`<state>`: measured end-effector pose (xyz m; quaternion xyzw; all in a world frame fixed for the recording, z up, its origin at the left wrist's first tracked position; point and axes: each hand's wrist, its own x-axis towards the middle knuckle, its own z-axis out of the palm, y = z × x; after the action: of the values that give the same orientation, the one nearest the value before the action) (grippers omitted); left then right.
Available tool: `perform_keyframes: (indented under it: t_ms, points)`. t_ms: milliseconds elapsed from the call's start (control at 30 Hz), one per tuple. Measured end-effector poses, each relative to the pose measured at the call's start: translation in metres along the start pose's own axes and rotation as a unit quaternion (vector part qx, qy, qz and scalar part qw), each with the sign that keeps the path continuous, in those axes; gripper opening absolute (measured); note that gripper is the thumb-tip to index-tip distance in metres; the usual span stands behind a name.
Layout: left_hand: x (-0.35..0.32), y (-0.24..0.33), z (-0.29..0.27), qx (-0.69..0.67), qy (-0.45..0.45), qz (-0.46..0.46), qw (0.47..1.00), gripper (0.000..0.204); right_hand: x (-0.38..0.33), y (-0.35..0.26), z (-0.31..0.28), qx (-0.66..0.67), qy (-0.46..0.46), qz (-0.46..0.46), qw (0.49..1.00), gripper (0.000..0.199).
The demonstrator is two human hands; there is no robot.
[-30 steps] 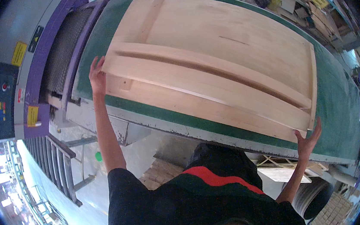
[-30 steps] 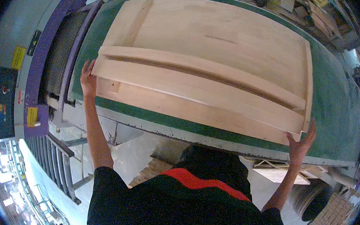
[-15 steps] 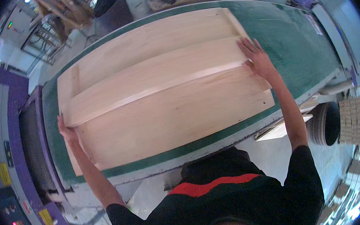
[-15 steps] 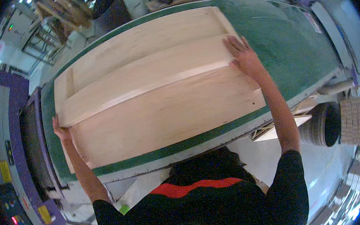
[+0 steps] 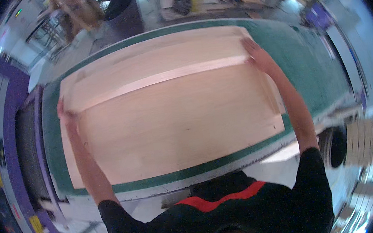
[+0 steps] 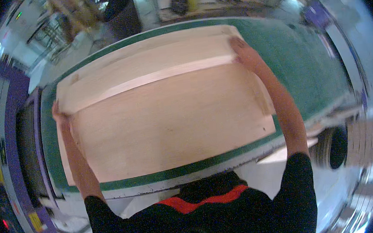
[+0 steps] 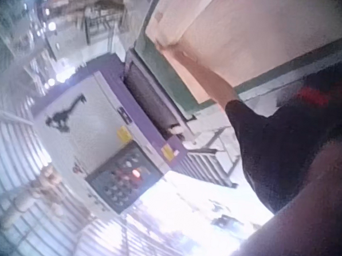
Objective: The person repeatedly picks up wooden planks and panels from a nearby stack and feeds them one by one into a woodworking machine. The person handles each piece by hand, aligns it on the conveyor, and lets the machine process it before retrieving the next piece.
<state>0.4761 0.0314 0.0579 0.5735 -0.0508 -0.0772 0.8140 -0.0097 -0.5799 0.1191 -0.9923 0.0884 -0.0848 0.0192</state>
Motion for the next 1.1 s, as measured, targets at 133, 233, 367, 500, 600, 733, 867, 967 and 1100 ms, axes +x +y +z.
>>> perform_keyframes:
  t_ms: [133, 233, 367, 500, 600, 733, 867, 967, 1100]
  points:
    - [-0.024, 0.007, 0.053, -0.022, -0.027, -0.063, 0.997, 0.056, -0.032, 0.003, 0.004, 0.015, 0.016, 0.062, 0.998, 0.079]
    - [-0.010, 0.006, 0.018, 0.133, -0.018, 0.021, 0.991, 0.058, -0.021, -0.003, 0.005, -0.030, 0.015, 0.066, 0.997, 0.077]
    - [-0.003, 0.002, 0.012, 0.357, 0.001, 0.116, 0.927, 0.051, -0.006, 0.004, -0.009, -0.041, -0.063, 0.074, 0.994, 0.089]
    - [-0.030, 0.022, 0.032, 0.454, 0.173, 0.274, 0.830, 0.043, 0.041, -0.064, -0.047, -0.076, -0.045, 0.014, 0.996, 0.112]
    - [-0.099, 0.045, 0.085, 0.393, 0.165, 0.335, 0.841, 0.036, 0.058, -0.060, -0.043, -0.059, -0.080, 0.009, 0.995, 0.126]
    - [-0.227, 0.055, 0.078, 0.438, 0.130, 0.398, 0.795, 0.025, 0.075, -0.048, -0.021, 0.015, -0.113, -0.016, 0.993, 0.129]
    - [-0.354, 0.063, 0.025, 0.400, 0.309, 0.276, 0.818, 0.021, 0.082, -0.071, -0.010, -0.004, -0.078, -0.041, 0.996, 0.113]
    - [-0.471, 0.052, 0.017, 0.398, 0.424, 0.232, 0.780, 0.020, 0.083, -0.054, 0.012, 0.031, -0.014, -0.134, 0.990, 0.108]
    - [-0.661, 0.020, 0.055, 0.442, 0.536, 0.132, 0.707, 0.021, 0.079, -0.016, 0.028, 0.091, -0.016, -0.163, 0.982, 0.098]
